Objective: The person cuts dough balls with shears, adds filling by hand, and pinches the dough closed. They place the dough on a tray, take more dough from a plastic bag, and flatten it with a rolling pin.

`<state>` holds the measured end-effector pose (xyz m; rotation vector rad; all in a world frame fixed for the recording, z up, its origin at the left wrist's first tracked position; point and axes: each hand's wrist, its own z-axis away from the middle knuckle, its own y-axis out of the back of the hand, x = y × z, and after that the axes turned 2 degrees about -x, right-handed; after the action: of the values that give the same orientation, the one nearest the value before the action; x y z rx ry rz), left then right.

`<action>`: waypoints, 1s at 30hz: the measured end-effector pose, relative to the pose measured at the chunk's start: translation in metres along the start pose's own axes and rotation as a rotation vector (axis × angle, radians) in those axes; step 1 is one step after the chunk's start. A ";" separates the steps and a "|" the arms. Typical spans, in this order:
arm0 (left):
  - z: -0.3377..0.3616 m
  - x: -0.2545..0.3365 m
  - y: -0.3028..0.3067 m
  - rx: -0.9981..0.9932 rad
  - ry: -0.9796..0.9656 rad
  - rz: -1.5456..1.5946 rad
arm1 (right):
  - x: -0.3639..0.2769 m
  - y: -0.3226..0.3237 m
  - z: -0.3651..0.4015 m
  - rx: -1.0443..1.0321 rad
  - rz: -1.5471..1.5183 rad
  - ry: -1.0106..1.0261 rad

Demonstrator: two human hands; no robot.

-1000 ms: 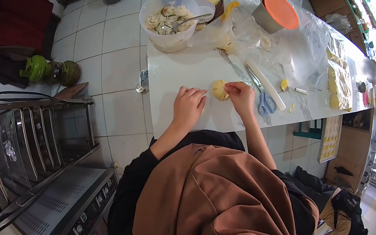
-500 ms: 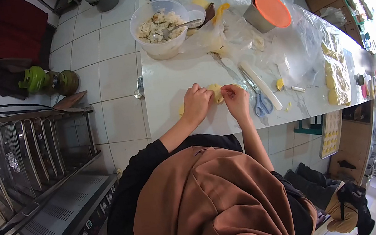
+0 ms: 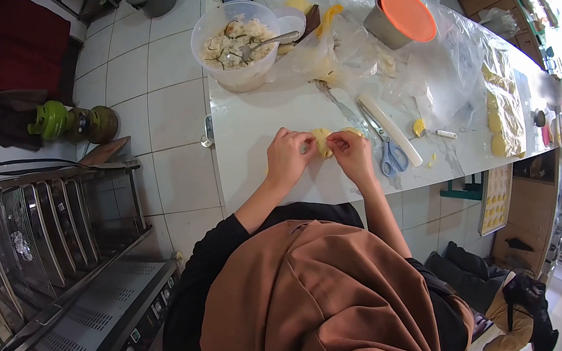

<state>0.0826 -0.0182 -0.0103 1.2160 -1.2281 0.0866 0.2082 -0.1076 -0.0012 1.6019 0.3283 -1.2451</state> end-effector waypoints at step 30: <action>-0.001 0.016 0.066 0.197 0.066 0.383 | -0.057 -0.007 -0.022 -0.574 -1.077 -0.366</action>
<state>0.0485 0.0020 0.0443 1.1210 -1.4051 0.5366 0.1914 -0.0659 0.0405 0.6211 1.2808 -1.9474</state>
